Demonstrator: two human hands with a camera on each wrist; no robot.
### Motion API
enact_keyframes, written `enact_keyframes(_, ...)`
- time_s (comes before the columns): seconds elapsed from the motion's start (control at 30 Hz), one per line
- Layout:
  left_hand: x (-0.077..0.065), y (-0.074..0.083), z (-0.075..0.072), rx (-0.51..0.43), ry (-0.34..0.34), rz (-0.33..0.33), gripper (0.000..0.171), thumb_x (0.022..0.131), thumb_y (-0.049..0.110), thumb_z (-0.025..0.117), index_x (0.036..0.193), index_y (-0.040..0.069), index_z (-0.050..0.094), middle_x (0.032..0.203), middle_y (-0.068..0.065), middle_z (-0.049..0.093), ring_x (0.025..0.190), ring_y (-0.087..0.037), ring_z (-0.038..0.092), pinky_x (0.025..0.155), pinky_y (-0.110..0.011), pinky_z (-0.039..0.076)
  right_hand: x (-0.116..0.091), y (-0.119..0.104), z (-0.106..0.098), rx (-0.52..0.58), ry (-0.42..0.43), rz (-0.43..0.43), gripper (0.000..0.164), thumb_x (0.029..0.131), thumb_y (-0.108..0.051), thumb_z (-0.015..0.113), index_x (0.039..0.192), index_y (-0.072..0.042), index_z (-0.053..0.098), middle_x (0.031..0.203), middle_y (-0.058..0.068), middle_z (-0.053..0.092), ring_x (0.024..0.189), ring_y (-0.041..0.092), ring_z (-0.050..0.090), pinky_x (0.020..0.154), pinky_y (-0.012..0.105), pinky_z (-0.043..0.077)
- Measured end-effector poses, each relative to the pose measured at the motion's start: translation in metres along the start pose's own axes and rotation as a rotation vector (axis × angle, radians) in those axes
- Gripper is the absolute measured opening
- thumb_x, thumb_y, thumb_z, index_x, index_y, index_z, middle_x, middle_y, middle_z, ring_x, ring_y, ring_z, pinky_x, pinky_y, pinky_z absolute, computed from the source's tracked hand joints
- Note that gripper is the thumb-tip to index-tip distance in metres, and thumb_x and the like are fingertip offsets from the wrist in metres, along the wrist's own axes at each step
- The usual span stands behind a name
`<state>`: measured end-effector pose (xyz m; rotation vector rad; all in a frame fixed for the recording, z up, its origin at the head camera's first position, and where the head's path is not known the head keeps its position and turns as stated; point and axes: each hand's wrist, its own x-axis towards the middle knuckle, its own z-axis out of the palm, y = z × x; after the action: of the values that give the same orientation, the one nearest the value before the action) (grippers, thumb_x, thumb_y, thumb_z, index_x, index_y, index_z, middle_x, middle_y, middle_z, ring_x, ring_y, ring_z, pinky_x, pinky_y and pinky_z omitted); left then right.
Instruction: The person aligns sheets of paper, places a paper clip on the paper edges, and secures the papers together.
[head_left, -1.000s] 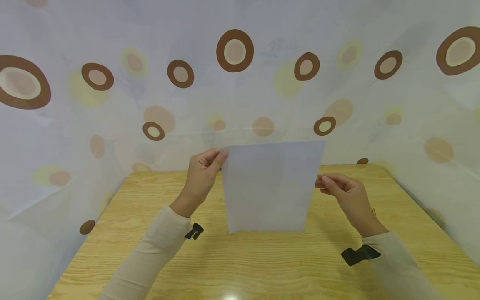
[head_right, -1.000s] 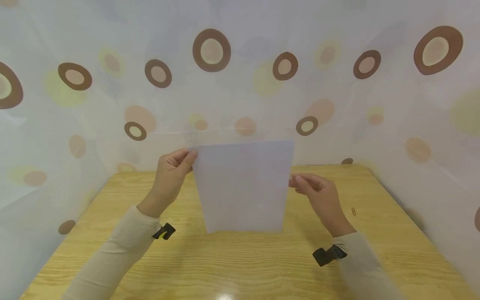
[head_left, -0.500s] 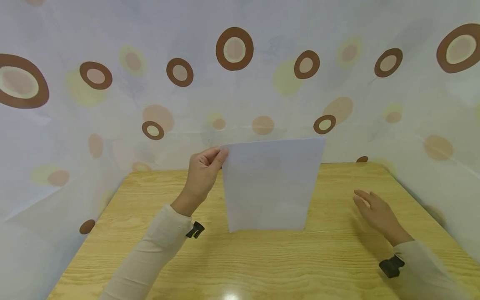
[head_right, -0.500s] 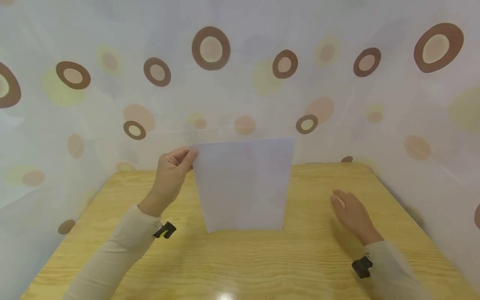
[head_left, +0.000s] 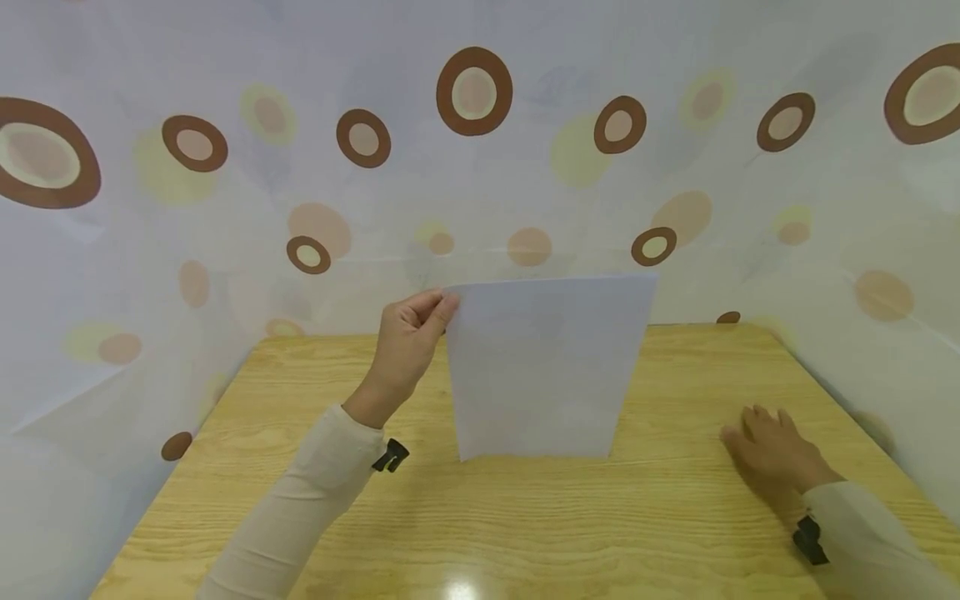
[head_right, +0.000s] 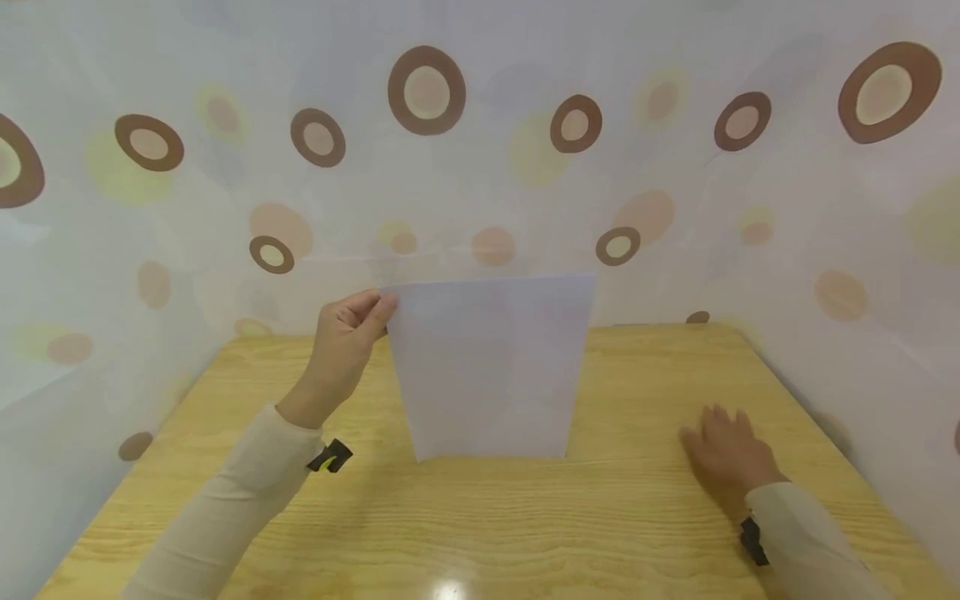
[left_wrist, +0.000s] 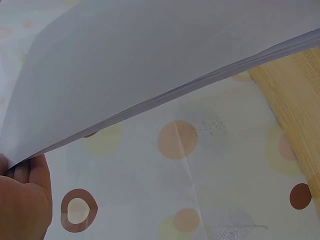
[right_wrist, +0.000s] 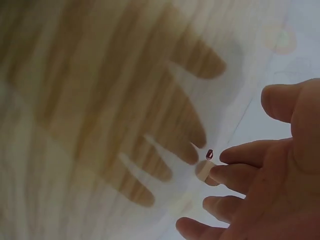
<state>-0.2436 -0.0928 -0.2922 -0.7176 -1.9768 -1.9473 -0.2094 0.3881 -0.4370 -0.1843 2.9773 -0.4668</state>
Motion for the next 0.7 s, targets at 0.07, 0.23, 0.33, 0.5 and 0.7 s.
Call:
enact_keyframes(0.07,0.0,0.0,0.0,-0.002,-0.003,0.005,0.028,0.099,0.015,0.055,0.087,-0.008,0.064,0.054,0.005,0.046,0.049,-0.009,0.031,0.052,-0.024,0.032,0.001,0.003,0.001,0.028,-0.021,-0.007,0.076,0.104,-0.041,0.029,0.13,0.03,0.024,0.133,0.054,0.016,0.116,0.076,0.01,0.083,0.083,0.02)
enact_keyframes(0.23,-0.001,0.001,0.001,-0.017,-0.01,0.006,0.028,0.099,0.015,0.055,0.082,-0.007,0.062,0.054,0.005,0.045,0.05,-0.01,0.032,0.052,-0.023,0.031,0.002,0.006,0.005,0.076,-0.032,-0.043,0.073,0.104,-0.037,0.034,0.127,0.032,0.025,0.131,0.056,0.017,0.115,0.078,0.007,0.091,0.08,0.014)
enact_keyframes(0.33,-0.002,0.001,0.001,-0.022,-0.01,0.007,0.027,0.098,0.014,0.055,0.084,-0.008,0.063,0.056,0.004,0.049,0.054,-0.01,0.039,0.055,-0.022,0.034,0.003,0.008,0.006,0.064,-0.032,-0.049,0.071,0.104,-0.037,0.036,0.126,0.03,0.027,0.131,0.055,0.02,0.114,0.079,0.008,0.089,0.081,0.016)
enact_keyframes(0.5,-0.002,0.0,0.001,-0.022,-0.008,0.005,0.027,0.098,0.014,0.055,0.089,-0.009,0.065,0.058,0.002,0.053,0.056,-0.01,0.044,0.055,-0.022,0.037,0.002,0.005,0.005,0.105,-0.074,-0.042,0.08,0.103,-0.039,0.038,0.129,0.033,0.017,0.133,0.056,0.009,0.116,0.078,-0.001,0.091,0.081,0.006)
enact_keyframes(0.7,-0.001,0.0,0.001,-0.025,-0.003,0.012,0.027,0.098,0.013,0.056,0.087,-0.01,0.065,0.057,0.0,0.051,0.054,-0.01,0.043,0.053,-0.023,0.035,-0.003,-0.006,0.008,0.174,-0.135,-0.027,0.087,0.101,-0.043,0.043,0.134,0.03,0.008,0.138,0.053,0.0,0.119,0.074,-0.013,0.087,0.083,-0.002)
